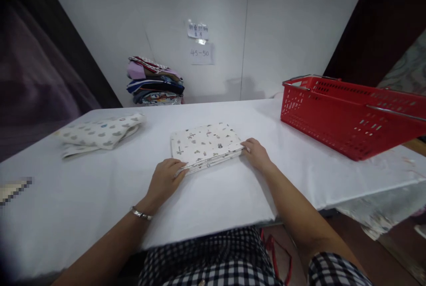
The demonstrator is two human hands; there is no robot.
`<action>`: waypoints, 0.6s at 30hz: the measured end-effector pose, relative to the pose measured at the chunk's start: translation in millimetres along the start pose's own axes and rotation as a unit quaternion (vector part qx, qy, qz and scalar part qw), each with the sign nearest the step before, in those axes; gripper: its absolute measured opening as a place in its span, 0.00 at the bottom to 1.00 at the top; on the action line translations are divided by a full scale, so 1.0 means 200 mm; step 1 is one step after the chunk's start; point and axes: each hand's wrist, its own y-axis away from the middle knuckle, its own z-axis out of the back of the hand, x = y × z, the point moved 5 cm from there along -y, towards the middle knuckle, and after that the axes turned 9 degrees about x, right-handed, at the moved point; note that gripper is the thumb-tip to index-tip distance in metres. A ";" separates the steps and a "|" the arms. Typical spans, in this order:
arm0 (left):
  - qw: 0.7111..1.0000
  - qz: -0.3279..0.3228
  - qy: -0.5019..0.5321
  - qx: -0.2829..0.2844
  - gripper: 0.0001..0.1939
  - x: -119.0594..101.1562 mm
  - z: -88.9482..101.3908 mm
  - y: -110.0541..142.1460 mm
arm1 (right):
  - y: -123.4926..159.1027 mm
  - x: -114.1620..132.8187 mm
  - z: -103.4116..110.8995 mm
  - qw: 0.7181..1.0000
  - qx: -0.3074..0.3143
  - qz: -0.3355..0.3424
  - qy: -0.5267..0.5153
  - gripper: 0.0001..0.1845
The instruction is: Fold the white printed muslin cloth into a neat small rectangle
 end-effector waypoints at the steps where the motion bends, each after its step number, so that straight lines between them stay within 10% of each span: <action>1: 1.000 0.001 -0.010 -0.004 0.11 -0.01 0.01 0.00 | 0.00 0.03 0.01 1.000 -0.018 0.025 0.007 0.16; 8: 0.997 -0.040 -0.032 0.052 0.10 -0.10 0.01 -0.13 | -0.02 0.23 -0.01 0.981 -0.012 0.192 0.022 0.14; 18: 0.997 -0.008 0.037 0.074 0.10 -0.09 -0.10 -0.17 | -0.01 0.26 -0.01 0.985 -0.028 0.164 0.051 0.14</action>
